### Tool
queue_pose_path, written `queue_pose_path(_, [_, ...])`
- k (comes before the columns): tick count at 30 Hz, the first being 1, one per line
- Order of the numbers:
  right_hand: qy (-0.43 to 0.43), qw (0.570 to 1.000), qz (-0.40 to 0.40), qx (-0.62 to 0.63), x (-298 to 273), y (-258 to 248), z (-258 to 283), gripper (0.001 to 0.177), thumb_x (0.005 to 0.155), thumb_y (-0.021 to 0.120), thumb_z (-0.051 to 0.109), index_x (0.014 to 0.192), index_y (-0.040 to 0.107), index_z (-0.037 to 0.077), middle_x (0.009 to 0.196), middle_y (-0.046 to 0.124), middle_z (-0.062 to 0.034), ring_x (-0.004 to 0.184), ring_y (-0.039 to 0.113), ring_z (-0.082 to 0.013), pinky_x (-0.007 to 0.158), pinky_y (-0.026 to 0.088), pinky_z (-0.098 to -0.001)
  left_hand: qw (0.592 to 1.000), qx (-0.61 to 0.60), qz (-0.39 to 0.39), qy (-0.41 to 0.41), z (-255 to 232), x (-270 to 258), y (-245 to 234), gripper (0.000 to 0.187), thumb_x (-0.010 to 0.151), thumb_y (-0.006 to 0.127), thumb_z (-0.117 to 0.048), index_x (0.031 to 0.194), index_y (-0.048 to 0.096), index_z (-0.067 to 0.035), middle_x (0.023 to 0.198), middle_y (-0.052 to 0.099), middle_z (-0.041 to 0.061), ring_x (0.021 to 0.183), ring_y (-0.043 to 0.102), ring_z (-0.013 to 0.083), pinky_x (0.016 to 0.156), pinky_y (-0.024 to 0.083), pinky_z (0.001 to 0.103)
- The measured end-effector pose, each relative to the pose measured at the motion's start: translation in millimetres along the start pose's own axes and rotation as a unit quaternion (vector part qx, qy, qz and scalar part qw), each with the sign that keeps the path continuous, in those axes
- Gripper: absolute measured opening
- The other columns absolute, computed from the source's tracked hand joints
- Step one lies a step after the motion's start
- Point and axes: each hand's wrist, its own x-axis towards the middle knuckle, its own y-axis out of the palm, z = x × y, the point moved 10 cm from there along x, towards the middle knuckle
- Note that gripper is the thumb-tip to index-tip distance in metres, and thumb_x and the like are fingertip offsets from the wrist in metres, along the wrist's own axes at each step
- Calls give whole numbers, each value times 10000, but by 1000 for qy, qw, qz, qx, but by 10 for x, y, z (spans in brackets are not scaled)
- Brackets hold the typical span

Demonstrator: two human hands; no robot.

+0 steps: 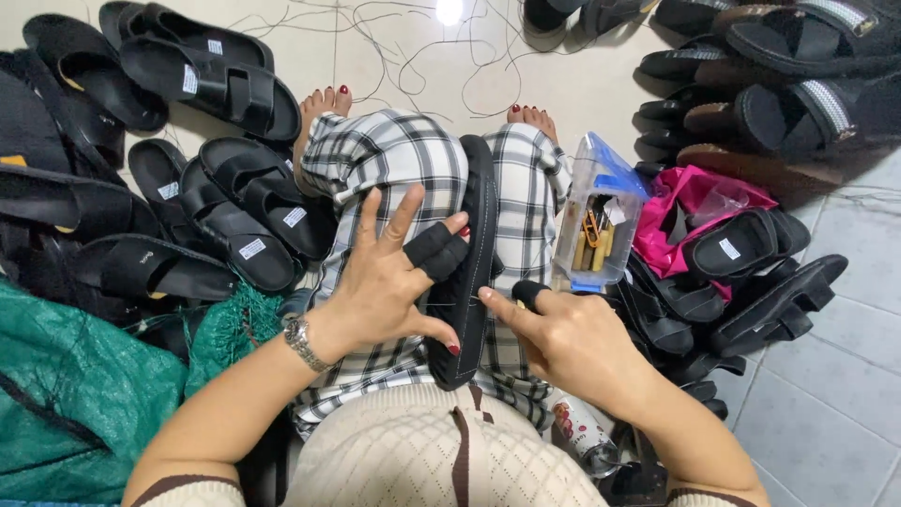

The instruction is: Hand-sewing the straps of black sandals to the soles to complete their assembly.

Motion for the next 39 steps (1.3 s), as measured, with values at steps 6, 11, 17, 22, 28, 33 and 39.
queue_pose_path(6, [-25,994,-81,67,127,-55,-29,482,892,720,101,1364,636,149,546,384,9,420,371,-163,346,320,-359,999,-17,-36,17,52,-8,-40,1264,653,576,-979,1483,512,-27,1561,488,147,1487,112,481,1170,-14,695])
queue_pose_path(11, [21,990,-136,-24,3,-203,110,259,975,657,238,1222,656,161,602,433,2,475,469,-184,368,356,-368,998,-23,-37,-42,0,-201,-68,949,722,612,-874,1215,506,-70,1602,309,165,1509,41,436,1225,10,636])
queue_pose_path(17, [39,988,-137,-55,30,-73,10,194,939,608,273,1125,634,220,605,484,23,516,599,-186,469,490,-302,894,-381,-115,-208,81,-684,4,177,784,852,-289,871,803,-142,1063,745,38,1039,635,252,944,507,412])
queue_pose_path(22, [3,989,-104,-107,106,-194,215,264,912,598,190,1175,620,172,591,502,-7,481,582,-193,442,489,-288,831,-469,-52,-295,12,-924,700,133,799,862,-196,796,799,-78,744,779,104,731,740,291,656,581,368])
queue_pose_path(28, [-56,967,-138,-208,172,-63,350,299,802,599,165,1091,641,104,630,491,-3,522,581,-190,461,493,-299,844,-432,-42,-316,139,-920,769,212,821,860,-288,736,779,-111,627,688,55,623,677,212,571,522,287])
queue_pose_path(33, [25,982,-109,-151,45,49,116,61,891,580,213,920,591,162,608,522,0,564,617,-214,498,480,-317,675,-628,-122,-366,-28,-703,208,205,758,846,-25,951,788,16,1066,790,175,766,693,147,660,575,275])
queue_pose_path(39, [21,990,-135,-44,144,-227,179,16,914,618,170,902,614,160,582,541,4,531,625,-191,498,490,-280,624,-660,-113,-402,44,-744,303,211,947,658,-18,1127,732,63,560,654,108,467,522,101,466,435,199])
